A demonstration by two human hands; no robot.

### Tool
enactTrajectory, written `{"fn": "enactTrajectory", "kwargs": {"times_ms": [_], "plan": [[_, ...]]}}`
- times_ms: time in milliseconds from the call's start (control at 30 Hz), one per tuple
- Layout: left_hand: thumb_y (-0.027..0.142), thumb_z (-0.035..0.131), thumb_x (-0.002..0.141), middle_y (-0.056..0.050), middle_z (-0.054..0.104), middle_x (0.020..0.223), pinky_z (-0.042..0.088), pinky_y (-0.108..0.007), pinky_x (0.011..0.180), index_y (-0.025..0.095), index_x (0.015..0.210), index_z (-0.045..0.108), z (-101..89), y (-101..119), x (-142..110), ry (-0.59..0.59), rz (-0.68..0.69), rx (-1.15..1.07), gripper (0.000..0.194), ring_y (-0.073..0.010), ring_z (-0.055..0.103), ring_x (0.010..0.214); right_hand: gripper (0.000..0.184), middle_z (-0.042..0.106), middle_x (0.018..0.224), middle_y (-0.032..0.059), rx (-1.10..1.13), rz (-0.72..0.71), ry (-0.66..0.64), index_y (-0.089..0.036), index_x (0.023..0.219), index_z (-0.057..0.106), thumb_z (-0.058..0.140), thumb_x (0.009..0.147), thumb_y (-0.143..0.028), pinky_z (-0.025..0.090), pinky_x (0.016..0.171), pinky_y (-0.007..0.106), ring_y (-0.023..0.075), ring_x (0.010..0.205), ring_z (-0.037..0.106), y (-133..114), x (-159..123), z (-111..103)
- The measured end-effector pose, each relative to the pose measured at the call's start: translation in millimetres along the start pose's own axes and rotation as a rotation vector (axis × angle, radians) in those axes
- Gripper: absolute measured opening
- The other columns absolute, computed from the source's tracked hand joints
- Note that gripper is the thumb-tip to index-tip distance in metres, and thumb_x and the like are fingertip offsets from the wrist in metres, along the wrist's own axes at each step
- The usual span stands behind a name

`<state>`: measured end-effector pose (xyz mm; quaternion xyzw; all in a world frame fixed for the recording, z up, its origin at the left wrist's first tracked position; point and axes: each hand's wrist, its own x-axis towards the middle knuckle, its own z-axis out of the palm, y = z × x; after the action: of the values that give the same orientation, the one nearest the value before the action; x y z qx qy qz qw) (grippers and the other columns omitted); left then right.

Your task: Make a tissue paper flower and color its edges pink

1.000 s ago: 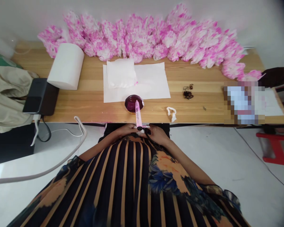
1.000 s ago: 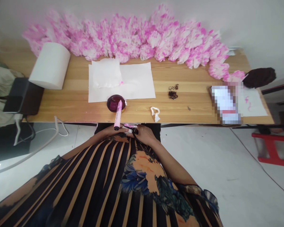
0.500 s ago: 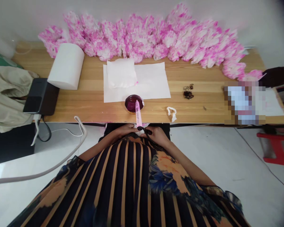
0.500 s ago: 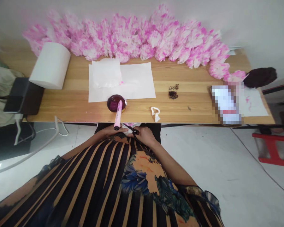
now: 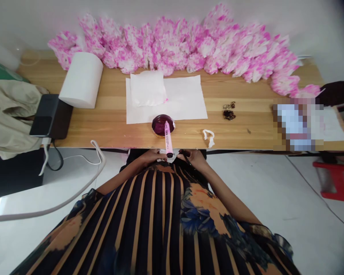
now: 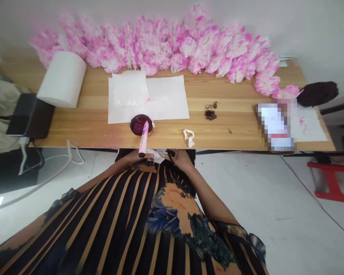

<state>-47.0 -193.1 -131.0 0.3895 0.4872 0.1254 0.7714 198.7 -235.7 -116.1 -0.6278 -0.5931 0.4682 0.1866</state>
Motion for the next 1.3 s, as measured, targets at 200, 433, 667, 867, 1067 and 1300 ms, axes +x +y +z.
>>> {"fn": "enactTrajectory", "kwargs": {"times_ms": [200,433,667,867,1067,1300], "plan": [[0.032,0.096,0.053,-0.011,0.079,0.084,0.051,-0.039,0.101,0.012,0.076,0.077,0.1,-9,5,0.227,0.032,-0.191,0.036,-0.0293,0.070,0.103,0.044,0.077,0.090,0.0070,-0.135,0.021,-0.001,-0.021,0.099,0.071,0.062,0.089,-0.064,0.048,0.071,0.031,0.0248,0.081,0.072,5,-23,-9],[0.028,0.098,0.046,-0.012,0.080,0.090,0.053,-0.042,0.097,0.010,0.082,0.076,4.5,-14,4,0.126,0.134,-0.404,0.045,-0.0289,0.073,0.095,0.042,0.076,0.088,0.0055,-0.157,-0.038,0.070,-0.023,0.106,0.072,0.064,0.090,-0.061,0.047,0.070,0.030,0.0235,0.079,0.071,11,-33,10],[0.032,0.097,0.053,-0.012,0.079,0.091,0.055,-0.040,0.092,0.010,0.086,0.076,2.9,-15,1,0.043,0.182,-0.508,0.045,-0.0260,0.074,0.091,0.041,0.072,0.105,0.0090,-0.148,-0.163,-0.003,-0.020,0.114,0.067,0.064,0.093,-0.055,0.051,0.084,0.032,0.0228,0.092,0.069,7,-33,8],[0.031,0.097,0.058,-0.012,0.079,0.093,0.054,-0.038,0.089,0.009,0.094,0.076,2.0,-19,0,-0.013,0.202,-0.502,0.047,-0.0243,0.074,0.089,0.054,0.067,0.100,0.0120,-0.418,-0.152,0.061,-0.013,0.126,0.066,0.064,0.094,-0.056,0.052,0.086,0.035,0.0250,0.092,0.067,-6,-32,13],[0.031,0.097,0.060,-0.011,0.078,0.092,0.055,-0.038,0.089,0.008,0.098,0.075,2.1,-21,0,-0.069,0.208,-0.478,0.050,-0.0217,0.074,0.086,0.056,0.068,0.108,0.0150,-0.553,-0.232,0.055,-0.013,0.126,0.068,0.067,0.092,-0.057,0.051,0.093,0.036,0.0281,0.104,0.065,-22,-26,12],[0.030,0.097,0.059,-0.010,0.077,0.098,0.056,-0.038,0.090,0.009,0.103,0.073,3.0,-23,2,-0.081,0.190,-0.456,0.054,-0.0212,0.074,0.087,0.050,0.071,0.105,0.0105,-0.588,-0.164,0.055,-0.018,0.124,0.071,0.067,0.092,-0.057,0.048,0.080,0.030,0.0239,0.095,0.068,-33,-29,8]]}}
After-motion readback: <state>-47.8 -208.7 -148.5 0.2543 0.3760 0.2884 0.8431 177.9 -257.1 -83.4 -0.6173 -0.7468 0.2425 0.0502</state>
